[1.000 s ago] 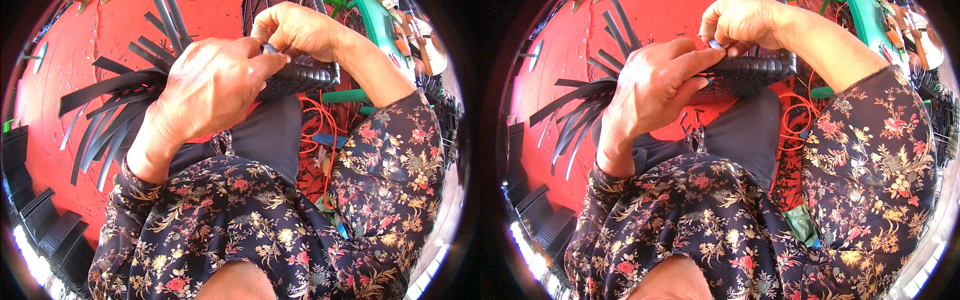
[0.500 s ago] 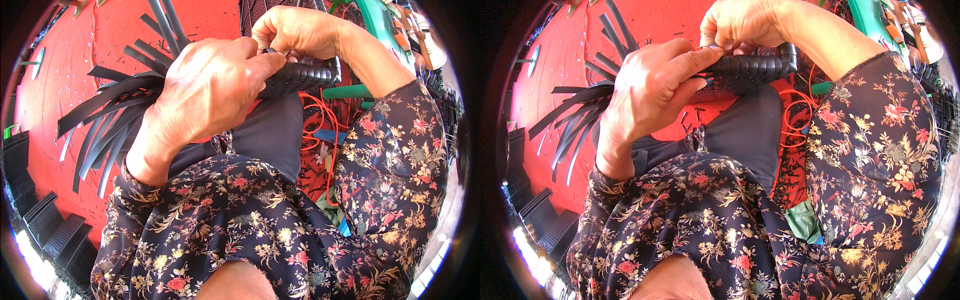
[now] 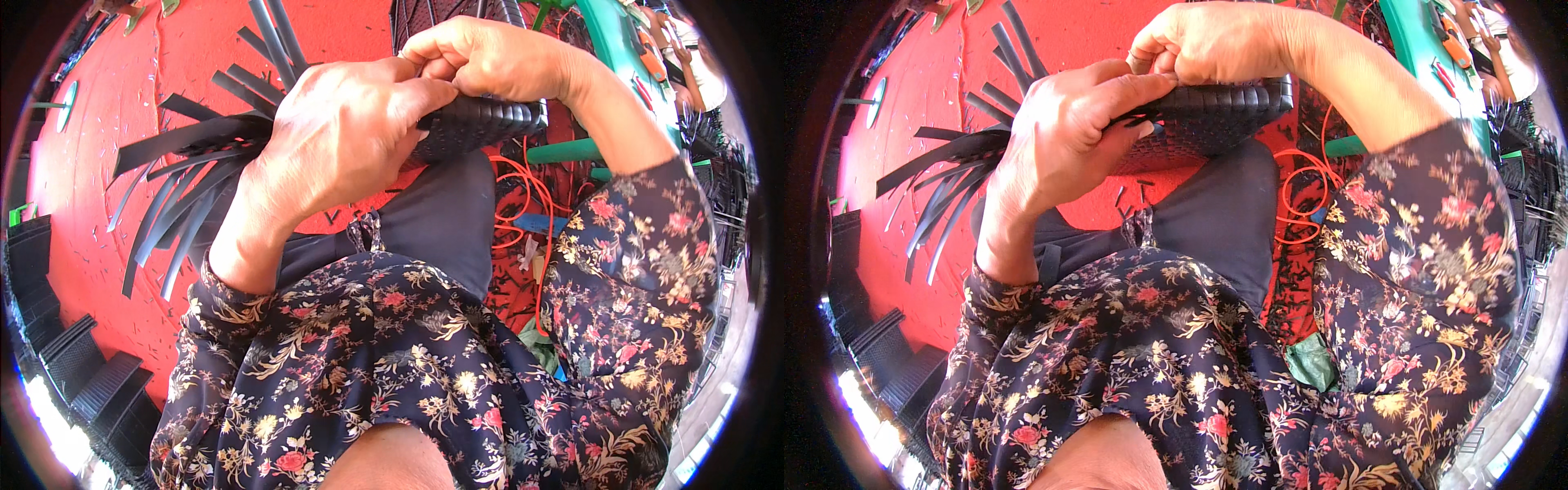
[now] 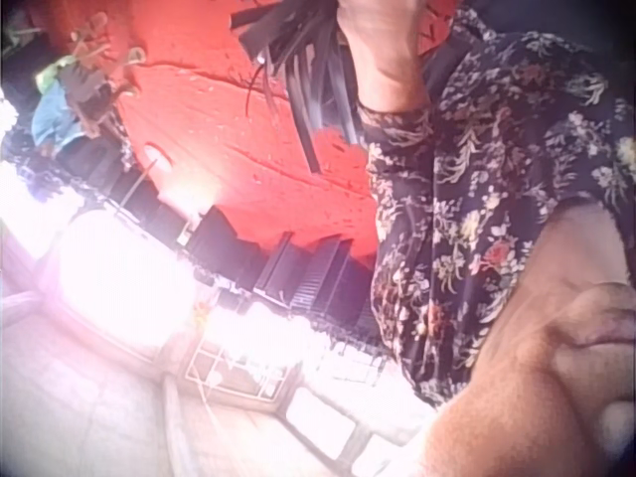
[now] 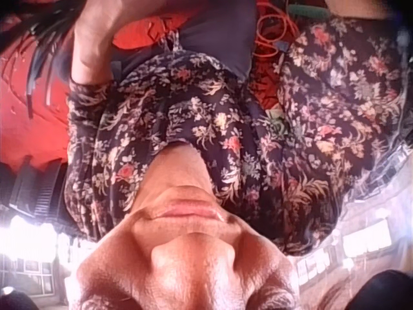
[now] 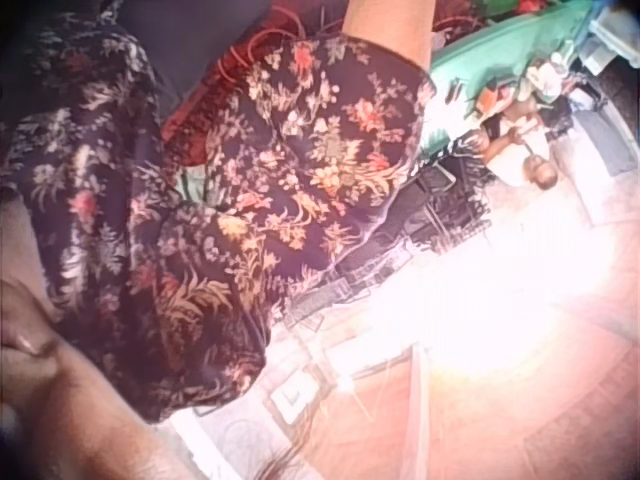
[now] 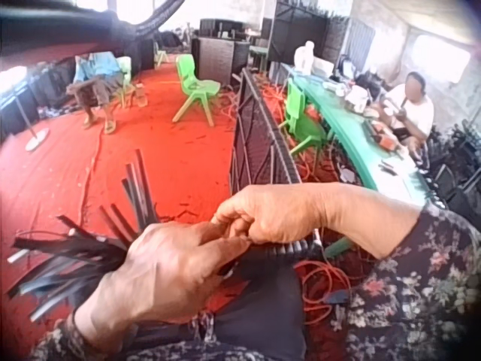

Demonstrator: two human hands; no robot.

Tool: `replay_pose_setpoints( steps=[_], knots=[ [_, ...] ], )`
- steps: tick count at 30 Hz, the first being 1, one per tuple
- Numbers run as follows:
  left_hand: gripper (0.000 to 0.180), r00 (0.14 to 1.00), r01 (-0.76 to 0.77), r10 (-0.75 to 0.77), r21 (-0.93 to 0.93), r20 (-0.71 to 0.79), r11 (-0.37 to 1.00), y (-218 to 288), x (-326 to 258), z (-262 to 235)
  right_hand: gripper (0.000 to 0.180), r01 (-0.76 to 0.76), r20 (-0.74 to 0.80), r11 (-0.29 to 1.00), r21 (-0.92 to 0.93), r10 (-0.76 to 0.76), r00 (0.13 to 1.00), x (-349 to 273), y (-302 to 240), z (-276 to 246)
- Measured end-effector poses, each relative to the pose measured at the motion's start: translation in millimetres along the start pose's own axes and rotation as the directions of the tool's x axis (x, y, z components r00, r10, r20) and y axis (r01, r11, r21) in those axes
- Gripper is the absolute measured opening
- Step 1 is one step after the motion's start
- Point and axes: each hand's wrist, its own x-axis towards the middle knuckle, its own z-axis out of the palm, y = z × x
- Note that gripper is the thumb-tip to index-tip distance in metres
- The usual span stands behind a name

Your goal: The person weaves black plastic strips onto a wicker chair frame and secures them using a pneumatic stapler, a hammer, and pliers.

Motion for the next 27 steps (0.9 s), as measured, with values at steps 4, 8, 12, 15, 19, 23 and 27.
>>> replay_pose_setpoints(
  steps=[4, 8, 12, 15, 19, 23, 27],
  knots=[
    [0.035, 0.998, 0.056, -0.056, -0.035, -0.004, 0.998, -5.2, -0.4, -2.4, 0.011, 0.199, -0.417, 0.837, -0.511, -0.443, 0.794, -15.4, -6.7, 18.6],
    [0.028, 0.997, 0.033, -0.041, -0.127, -0.062, 0.991, -13.4, 2.7, 3.8, 0.024, 0.193, -0.461, 0.677, -0.710, -0.654, 0.600, -33.3, 4.3, 59.1],
    [0.020, 0.994, 0.043, -0.060, -0.180, -0.092, 0.983, -25.8, 4.2, 9.2, 0.022, 0.110, -0.482, 0.602, -0.791, -0.724, 0.493, -15.5, 15.9, 72.9],
    [0.020, 0.993, 0.070, -0.086, -0.174, -0.085, 0.982, -28.3, 4.6, 9.6, 0.017, 0.104, -0.443, 0.517, -0.850, -0.807, 0.390, -5.3, 21.6, 74.9],
    [0.026, 0.994, 0.076, -0.086, -0.132, -0.068, 0.988, -31.5, 6.3, 9.6, 0.014, 0.224, -0.528, 0.585, -0.780, -0.807, 0.265, -5.2, 19.7, 75.3],
    [0.028, 0.996, 0.051, -0.064, -0.191, -0.064, 0.980, -32.9, 7.8, 11.1, 0.009, 0.319, -0.624, 0.677, -0.663, -0.735, 0.265, -9.8, 20.7, 87.3],
    [0.022, 0.986, 0.035, -0.048, -0.082, -0.161, 0.996, -30.8, 7.0, 18.5, 0.009, 0.403, -0.731, 0.768, -0.497, -0.621, 0.282, -11.7, 25.7, 93.8]
  ],
)
